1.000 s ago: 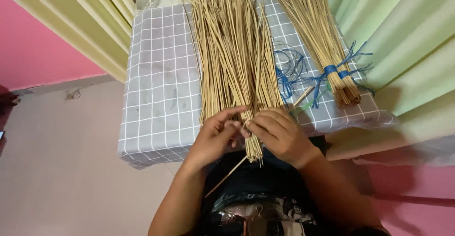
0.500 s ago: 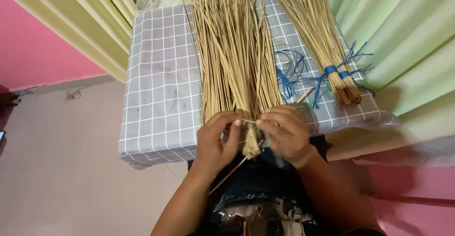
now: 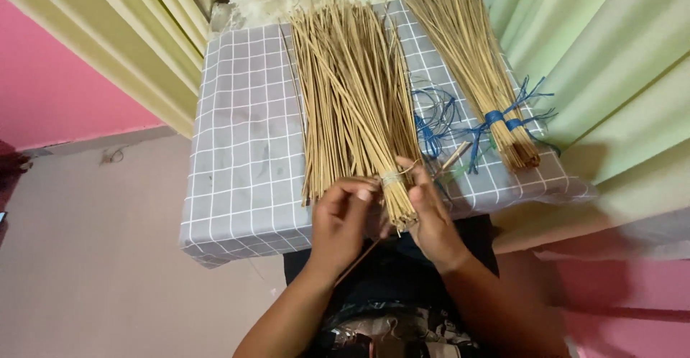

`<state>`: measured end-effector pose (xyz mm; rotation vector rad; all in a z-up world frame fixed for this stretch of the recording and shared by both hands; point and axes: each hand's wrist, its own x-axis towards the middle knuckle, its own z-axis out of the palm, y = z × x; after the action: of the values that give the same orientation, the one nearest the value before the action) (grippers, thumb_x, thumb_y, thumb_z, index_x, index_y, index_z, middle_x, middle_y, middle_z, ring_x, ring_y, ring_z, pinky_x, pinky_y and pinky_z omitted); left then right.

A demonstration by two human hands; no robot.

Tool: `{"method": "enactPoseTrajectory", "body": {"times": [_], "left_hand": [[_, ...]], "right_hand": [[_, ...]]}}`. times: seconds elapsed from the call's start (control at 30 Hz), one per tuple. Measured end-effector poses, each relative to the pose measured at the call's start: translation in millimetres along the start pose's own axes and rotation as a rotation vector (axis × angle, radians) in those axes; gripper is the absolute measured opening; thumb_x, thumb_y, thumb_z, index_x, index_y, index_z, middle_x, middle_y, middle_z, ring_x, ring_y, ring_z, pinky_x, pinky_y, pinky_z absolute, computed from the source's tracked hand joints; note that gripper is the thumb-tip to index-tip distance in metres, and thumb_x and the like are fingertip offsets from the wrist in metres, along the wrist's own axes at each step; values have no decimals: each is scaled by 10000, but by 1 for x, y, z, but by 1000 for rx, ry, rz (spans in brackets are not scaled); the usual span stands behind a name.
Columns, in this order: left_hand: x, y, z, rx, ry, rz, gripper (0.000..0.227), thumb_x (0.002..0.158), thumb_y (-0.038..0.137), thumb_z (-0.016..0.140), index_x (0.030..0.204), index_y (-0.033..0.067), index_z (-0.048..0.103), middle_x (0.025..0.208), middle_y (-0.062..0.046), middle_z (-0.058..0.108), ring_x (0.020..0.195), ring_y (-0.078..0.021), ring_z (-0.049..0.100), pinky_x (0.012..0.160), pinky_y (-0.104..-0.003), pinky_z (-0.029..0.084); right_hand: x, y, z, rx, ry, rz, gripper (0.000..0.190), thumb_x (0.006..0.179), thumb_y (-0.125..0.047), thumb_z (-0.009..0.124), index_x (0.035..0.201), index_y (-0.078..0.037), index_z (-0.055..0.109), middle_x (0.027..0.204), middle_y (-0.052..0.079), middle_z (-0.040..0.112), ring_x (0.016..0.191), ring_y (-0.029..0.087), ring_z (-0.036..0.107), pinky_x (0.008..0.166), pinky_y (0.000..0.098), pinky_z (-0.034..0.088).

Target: Gathering wooden sticks into bundles and tying them securely with string using a small wooden block for tension.

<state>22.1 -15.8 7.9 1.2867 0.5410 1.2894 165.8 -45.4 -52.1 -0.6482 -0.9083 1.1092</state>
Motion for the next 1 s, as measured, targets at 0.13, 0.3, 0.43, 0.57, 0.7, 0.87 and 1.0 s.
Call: {"method": "enactPoseTrajectory", "body": {"times": [0.13, 0.3, 0.43, 0.57, 0.7, 0.87, 1.0], "left_hand": [[-9, 9, -17, 456, -146, 338, 175, 922, 0, 664, 1077, -70, 708, 1039, -255, 737, 961, -475, 740, 753, -520, 610], [-49, 17, -53, 1005, -320, 189, 224, 918, 251, 701, 1038, 63, 698, 881, -54, 720, 600, -181, 656, 538, -284, 532], [-90, -23, -90, 1187, -435, -68, 324, 900, 398, 728, 1056, 114, 724, 906, -57, 705, 656, -297, 701, 609, -374, 569], [-101, -49, -105, 1166, -423, -303, 442, 891, 430, 728, 1196, 112, 684, 1038, -48, 705, 798, -274, 726, 711, -361, 582], [-95, -63, -109, 942, -436, -476, 191, 923, 234, 643, 1028, 124, 758, 976, -29, 790, 763, -247, 723, 703, -345, 564], [-98, -76, -120, 781, -555, -501, 226, 984, 244, 620, 932, 68, 753, 918, -25, 715, 695, -173, 612, 650, -294, 498], [-96, -67, -123, 637, -543, -590, 139, 960, 154, 670, 955, 69, 779, 876, 1, 675, 677, -99, 552, 616, -244, 445]], "right_hand": [[5, -20, -15, 14, 0, 92, 738, 942, -280, 596, 1553, 3, 293, 873, 227, 683, 631, 237, 743, 518, 337, 668], [-6, -41, -62, 143, -327, 99, 688, 1012, -58, 460, 1637, -8, 177, 1095, 299, 645, 616, 188, 619, 487, 262, 543], [-17, -77, -83, 28, -472, 35, 660, 1015, -9, 425, 1633, -13, 191, 1084, 288, 664, 682, 208, 627, 544, 287, 561], [-19, -99, -110, -85, -425, 111, 737, 1004, -78, 564, 1644, -79, 198, 1157, 265, 674, 723, 211, 680, 572, 290, 580], [-9, -121, -123, -724, 23, 145, 726, 867, 14, 542, 1582, -22, 424, 1129, 194, 713, 868, 242, 670, 692, 335, 536], [41, -132, -91, -1777, 33, -208, 380, 819, 28, 586, 1189, -41, 635, 1137, 132, 691, 755, 217, 650, 651, 309, 525], [51, -105, -101, -2012, 91, -349, 557, 804, -26, 578, 1339, -91, 718, 962, 191, 686, 644, 400, 634, 572, 465, 549]]}}
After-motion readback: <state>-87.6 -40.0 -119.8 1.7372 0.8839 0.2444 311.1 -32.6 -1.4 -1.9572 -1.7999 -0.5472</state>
